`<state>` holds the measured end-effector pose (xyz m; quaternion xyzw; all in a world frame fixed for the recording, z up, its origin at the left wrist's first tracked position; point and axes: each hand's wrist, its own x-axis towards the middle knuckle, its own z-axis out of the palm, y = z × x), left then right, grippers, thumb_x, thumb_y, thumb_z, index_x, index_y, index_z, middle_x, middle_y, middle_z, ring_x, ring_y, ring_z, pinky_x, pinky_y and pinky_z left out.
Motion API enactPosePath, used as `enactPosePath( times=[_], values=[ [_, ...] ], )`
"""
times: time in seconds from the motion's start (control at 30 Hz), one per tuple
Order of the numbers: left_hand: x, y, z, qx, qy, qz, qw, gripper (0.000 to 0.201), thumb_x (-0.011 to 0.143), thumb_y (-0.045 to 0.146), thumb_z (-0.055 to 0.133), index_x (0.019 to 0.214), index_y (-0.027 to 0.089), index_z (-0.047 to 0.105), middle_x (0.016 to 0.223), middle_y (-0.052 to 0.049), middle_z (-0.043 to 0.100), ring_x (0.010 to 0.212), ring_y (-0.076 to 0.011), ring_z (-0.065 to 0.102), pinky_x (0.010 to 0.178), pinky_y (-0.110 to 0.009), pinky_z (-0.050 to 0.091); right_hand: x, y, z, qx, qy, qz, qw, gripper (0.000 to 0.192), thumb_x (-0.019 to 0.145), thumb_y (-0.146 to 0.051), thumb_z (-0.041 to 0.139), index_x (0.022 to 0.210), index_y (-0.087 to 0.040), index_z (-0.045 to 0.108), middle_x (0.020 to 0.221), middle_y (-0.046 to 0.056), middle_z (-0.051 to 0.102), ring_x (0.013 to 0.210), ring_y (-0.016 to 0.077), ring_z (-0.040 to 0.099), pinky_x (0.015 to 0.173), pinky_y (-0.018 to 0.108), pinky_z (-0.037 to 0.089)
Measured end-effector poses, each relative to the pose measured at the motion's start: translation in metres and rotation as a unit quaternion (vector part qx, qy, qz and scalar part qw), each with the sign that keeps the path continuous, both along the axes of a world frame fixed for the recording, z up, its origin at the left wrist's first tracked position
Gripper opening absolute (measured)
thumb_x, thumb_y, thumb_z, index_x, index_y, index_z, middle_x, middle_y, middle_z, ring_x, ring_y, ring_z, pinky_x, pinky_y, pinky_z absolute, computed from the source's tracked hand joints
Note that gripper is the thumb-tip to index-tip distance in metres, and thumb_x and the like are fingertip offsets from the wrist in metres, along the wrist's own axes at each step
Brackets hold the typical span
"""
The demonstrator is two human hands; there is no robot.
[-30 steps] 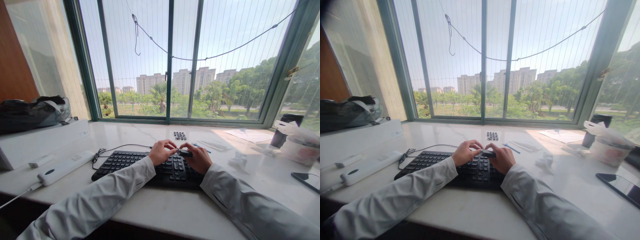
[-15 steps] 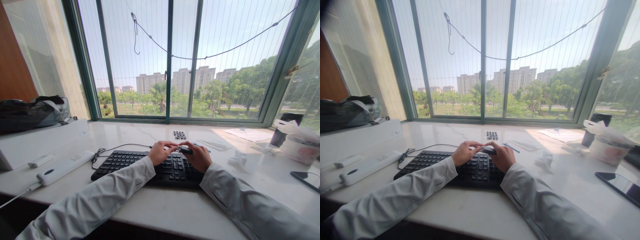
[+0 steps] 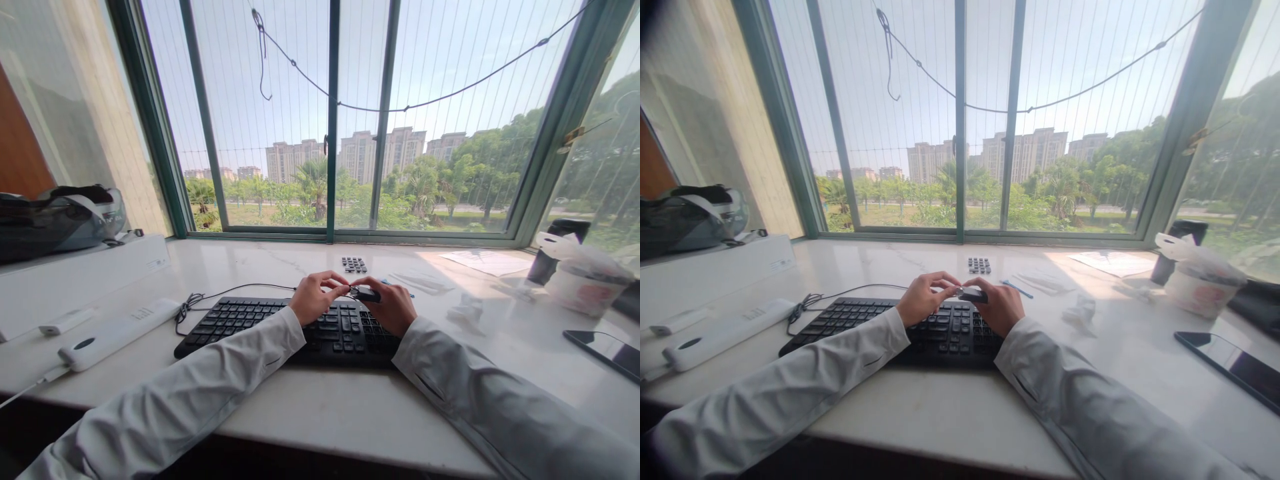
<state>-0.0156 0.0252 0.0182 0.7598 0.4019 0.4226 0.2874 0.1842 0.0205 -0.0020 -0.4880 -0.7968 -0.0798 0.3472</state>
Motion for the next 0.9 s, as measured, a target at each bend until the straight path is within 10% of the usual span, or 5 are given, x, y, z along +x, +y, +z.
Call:
enactPosePath(
  times=[0.43,0.9],
  values=[
    [0.001,-0.002,0.0,0.094,0.055,0.038,0.993,0.026,0.076,0.036,0.068,0.097,0.021,0.074,0.084,-0.002,0.074,0.067,-0.0135,0.064,0.056,-0.02,0.042,0.001,0.004,-0.002,-0.001,0.015,-0.003,1.0,0.024,0.089,-0.043,0.051,0.102,-0.03,0.066,0.074,0.0,0.072,0.073,0.0202,0.069,0.06,0.024,0.038],
    [-0.014,0.015,0.002,0.113,0.165,0.112,0.973,0.023,0.072,0.033,0.066,0.09,0.018,0.069,0.085,-0.002,0.073,0.066,-0.015,0.063,0.067,-0.025,0.048,0.038,0.035,0.005,-0.056,-0.02,-0.205,0.977,0.026,0.089,-0.038,0.046,0.101,-0.027,0.066,0.08,0.008,0.071,0.074,0.0236,0.064,0.061,0.029,0.034]
  ],
)
